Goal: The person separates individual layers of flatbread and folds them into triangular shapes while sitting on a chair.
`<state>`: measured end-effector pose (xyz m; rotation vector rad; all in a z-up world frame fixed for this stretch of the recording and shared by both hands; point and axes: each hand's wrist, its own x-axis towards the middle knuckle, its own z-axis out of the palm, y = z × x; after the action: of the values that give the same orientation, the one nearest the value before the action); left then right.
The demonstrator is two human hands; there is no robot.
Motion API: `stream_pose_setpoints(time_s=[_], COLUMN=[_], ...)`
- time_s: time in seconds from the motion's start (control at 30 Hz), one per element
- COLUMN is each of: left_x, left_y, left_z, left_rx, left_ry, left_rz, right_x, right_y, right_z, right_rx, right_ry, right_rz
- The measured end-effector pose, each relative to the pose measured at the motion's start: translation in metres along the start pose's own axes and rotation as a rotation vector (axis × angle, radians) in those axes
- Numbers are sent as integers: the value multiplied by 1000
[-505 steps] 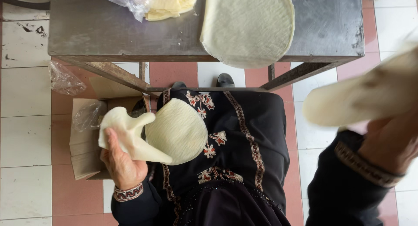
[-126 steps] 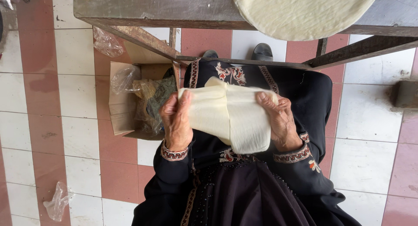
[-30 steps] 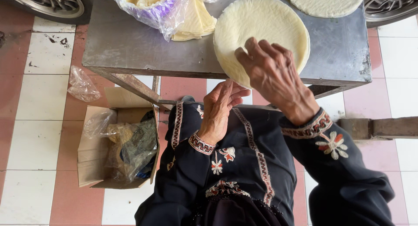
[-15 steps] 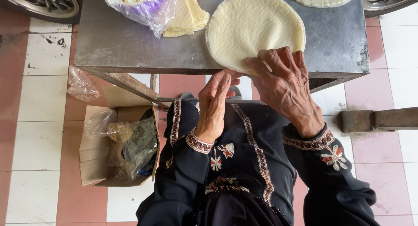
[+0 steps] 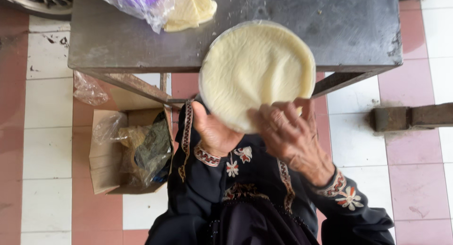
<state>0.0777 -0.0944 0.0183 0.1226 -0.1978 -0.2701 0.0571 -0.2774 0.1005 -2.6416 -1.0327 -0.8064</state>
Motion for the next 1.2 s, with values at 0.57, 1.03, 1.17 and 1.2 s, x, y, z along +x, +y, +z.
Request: stream_pose_setpoints(time_s=[0.57,1.03,1.17,1.2], left_x=[-166,-180,-175,-170], left_y=[129,126,123,121], left_z=[-70,-85,-76,-77], left_rx=[253,580,722,808], left_ry=[757,873,743,718], left_rz=[-221,-197,-209,-199], right_x=[-75,-34,-43,-47], right_y=[-56,-58,-60,-59], right_z=[136,167,164,164], right_rx=[142,1684,1917,1946], right_ry=[-327,-641,-525,-485], right_rz=[207,1223,1353,1354])
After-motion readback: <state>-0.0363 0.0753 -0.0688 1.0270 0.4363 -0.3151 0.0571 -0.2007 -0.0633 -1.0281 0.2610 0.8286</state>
